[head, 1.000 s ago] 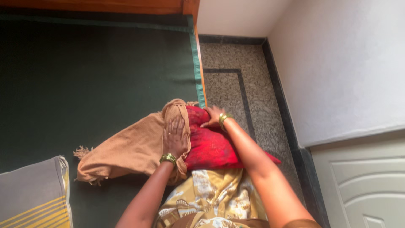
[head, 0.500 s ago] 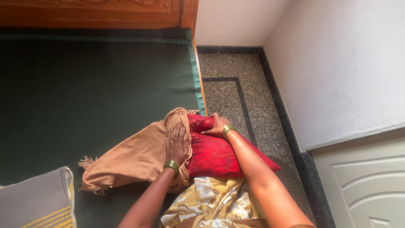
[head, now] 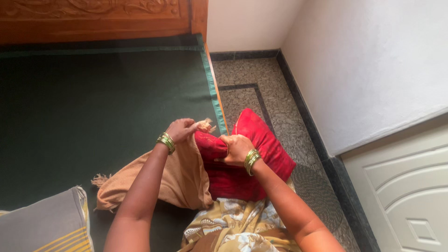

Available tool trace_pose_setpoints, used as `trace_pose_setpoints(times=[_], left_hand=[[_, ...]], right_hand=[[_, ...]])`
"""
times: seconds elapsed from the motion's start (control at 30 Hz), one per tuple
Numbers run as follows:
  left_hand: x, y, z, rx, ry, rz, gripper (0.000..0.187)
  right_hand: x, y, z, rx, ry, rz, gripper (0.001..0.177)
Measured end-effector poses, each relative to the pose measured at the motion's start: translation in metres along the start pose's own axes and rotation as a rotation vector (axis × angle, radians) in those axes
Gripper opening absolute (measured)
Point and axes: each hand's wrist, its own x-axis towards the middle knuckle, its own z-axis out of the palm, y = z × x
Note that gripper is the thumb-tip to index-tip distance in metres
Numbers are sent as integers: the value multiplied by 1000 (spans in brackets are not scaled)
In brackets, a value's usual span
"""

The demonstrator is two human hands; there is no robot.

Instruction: The person sits on the floor and arranges several pillows on a dark green mat. They smooth and reposition a red pillow, a beige pillow, and a yellow-and-grey striped pillow, patting them into place.

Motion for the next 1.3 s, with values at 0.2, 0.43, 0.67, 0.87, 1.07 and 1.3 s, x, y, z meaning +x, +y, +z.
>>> trace_pose_setpoints(times=[0.2,0.43,0.67,0.87,1.07,1.3], left_hand=[[-47,81,-7,-225,182,347,14],[-104,232,55,-375,226,1073,22],[-119,234,64,-23,346,958,31],[-169,73,98,-355,396,452,36],[-185,-119,167,-808,599,-587,31],[-117,-158,249,-1216,427,-537,42]], right_hand=[[-10,-2,1,64,127,-43,66],[-22,8,64,-53,-114,127,68],[-4,51,125,-63,-192,250,82],[49,92,146,-89,-228,353,93],[43,81,138,34,-223,320,95],[-32,41,74,-58,-395,-59,108]])
